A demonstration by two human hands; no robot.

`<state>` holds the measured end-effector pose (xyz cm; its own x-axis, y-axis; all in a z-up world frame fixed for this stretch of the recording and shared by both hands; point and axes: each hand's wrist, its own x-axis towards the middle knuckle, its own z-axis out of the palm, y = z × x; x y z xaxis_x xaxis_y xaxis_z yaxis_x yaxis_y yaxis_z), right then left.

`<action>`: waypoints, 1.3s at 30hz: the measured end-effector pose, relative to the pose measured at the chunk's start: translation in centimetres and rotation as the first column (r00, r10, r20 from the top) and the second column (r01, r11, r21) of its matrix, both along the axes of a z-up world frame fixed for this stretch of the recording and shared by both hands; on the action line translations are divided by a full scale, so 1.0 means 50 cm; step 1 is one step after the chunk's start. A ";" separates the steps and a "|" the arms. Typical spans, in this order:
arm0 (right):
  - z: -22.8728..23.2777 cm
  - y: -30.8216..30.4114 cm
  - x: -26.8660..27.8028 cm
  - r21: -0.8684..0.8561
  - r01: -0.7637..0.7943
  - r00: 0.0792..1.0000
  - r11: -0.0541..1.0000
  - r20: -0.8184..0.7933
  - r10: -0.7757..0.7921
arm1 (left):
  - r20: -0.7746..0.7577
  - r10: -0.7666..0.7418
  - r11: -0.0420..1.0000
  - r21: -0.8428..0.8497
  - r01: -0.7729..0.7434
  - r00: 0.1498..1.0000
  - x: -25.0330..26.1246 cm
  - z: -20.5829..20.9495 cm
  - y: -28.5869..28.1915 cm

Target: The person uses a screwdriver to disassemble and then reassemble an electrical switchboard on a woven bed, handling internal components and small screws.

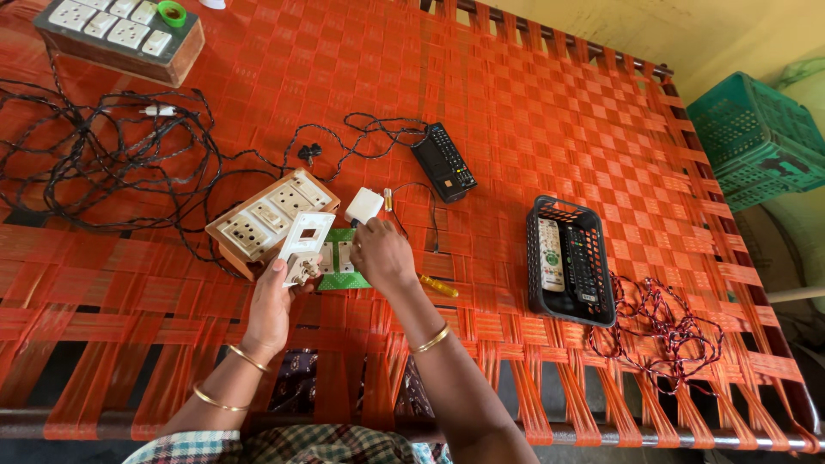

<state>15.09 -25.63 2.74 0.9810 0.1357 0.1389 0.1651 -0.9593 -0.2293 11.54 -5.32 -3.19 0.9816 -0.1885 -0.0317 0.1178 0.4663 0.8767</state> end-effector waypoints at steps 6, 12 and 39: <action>-0.013 -0.049 -0.014 0.781 0.191 0.977 0.594 -0.095 -0.190 | -0.012 0.003 1.000 -0.009 -0.004 1.000 0.000 -0.006 0.000; -0.047 -0.105 -0.067 0.878 0.351 0.928 -0.326 -0.372 0.000 | 0.008 0.001 0.999 -0.046 -0.001 1.000 0.002 -0.004 -0.008; -0.065 -0.021 -0.088 -0.088 -0.152 0.969 0.985 0.186 0.166 | -0.145 -0.068 0.982 -0.183 0.041 0.987 0.003 0.018 -0.001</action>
